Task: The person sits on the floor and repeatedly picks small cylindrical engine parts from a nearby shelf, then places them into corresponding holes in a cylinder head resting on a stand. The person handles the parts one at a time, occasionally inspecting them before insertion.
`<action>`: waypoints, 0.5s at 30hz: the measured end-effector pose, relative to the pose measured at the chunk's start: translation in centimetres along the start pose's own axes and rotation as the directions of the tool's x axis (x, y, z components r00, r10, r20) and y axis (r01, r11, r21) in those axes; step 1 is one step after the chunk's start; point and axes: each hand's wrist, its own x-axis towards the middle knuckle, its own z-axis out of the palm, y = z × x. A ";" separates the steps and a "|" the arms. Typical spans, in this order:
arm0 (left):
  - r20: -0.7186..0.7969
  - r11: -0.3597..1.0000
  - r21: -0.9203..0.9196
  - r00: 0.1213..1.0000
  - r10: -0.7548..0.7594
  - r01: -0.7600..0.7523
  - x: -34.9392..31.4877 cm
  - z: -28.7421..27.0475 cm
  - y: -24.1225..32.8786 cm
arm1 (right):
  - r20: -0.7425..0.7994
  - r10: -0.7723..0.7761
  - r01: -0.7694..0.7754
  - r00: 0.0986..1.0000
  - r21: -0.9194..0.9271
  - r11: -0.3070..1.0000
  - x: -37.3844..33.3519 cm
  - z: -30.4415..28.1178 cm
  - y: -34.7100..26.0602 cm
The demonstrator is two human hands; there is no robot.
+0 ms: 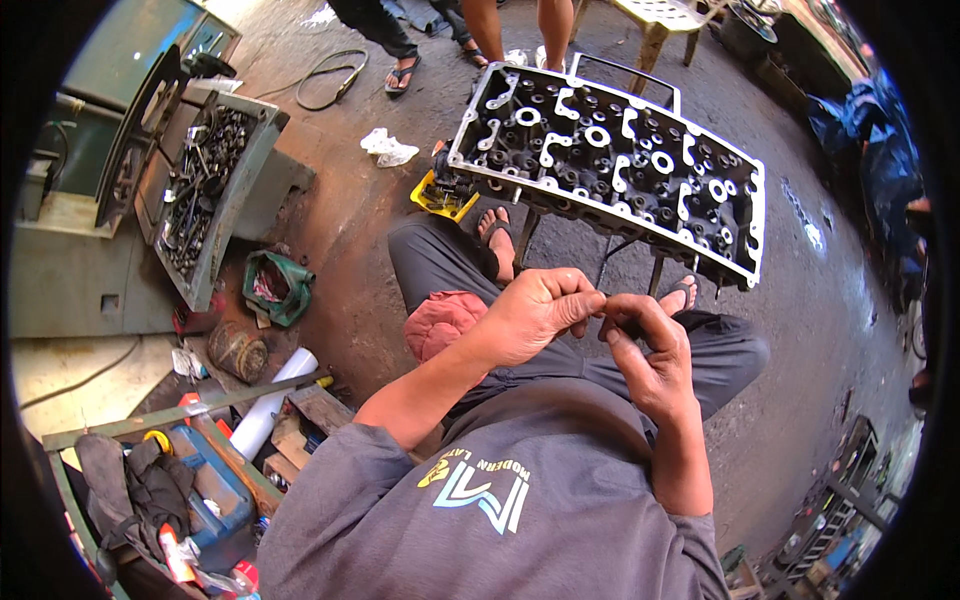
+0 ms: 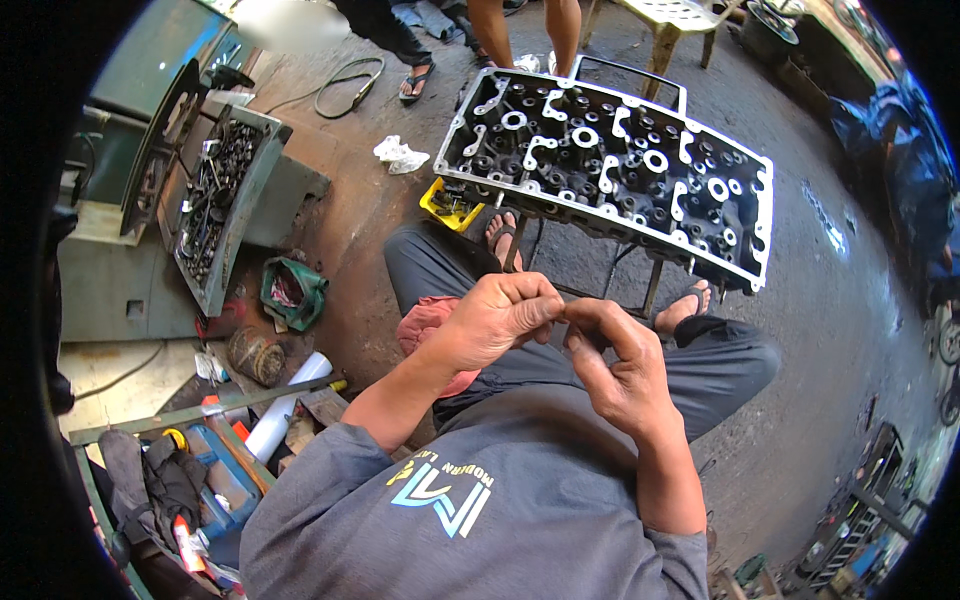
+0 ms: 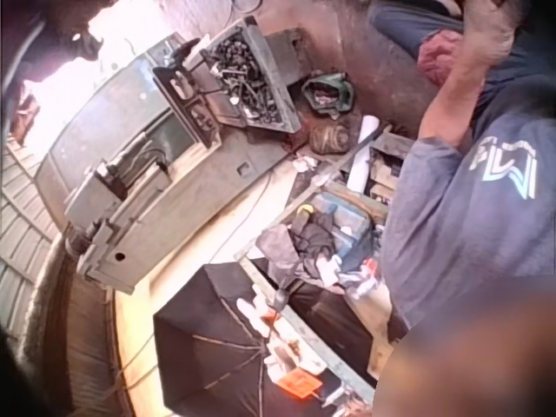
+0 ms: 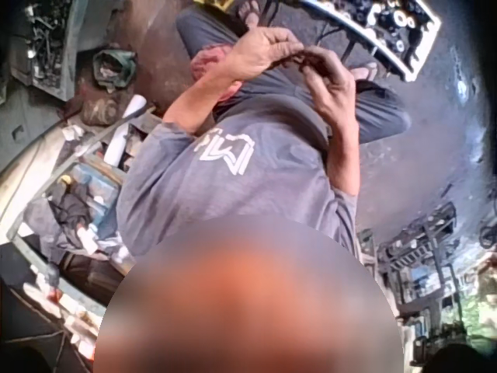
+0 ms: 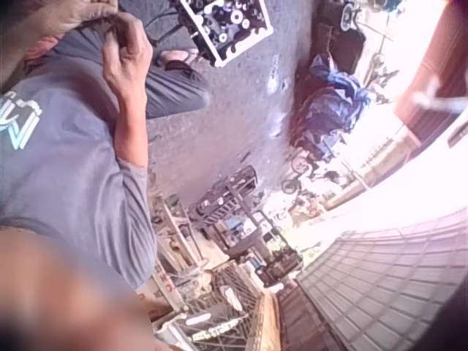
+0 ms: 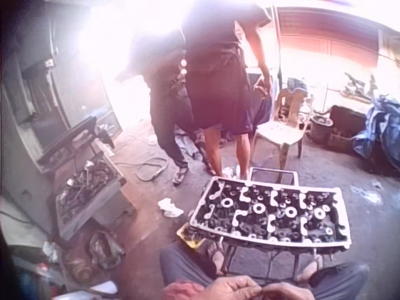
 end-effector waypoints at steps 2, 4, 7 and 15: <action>0.010 0.999 -0.038 1.000 0.030 -0.029 0.1 -0.5 -0.4 | 0.014 0.010 -0.010 1.000 0.011 1.000 0.6 0.4 0.1; 0.015 0.991 -0.127 0.999 -0.039 0.040 0.1 -1.3 -0.6 | 0.035 -0.023 0.023 0.999 -0.010 1.000 1.3 0.7 -0.1; 0.004 0.987 -0.147 0.998 -0.068 0.068 0.3 -2.4 -0.4 | 0.108 -0.022 0.042 0.994 -0.183 0.982 2.6 0.8 -0.3; 0.024 0.929 -0.297 0.974 -0.226 0.223 2.8 -5.2 -0.7 | 0.215 0.370 -0.426 0.904 0.370 0.826 5.5 1.2 1.9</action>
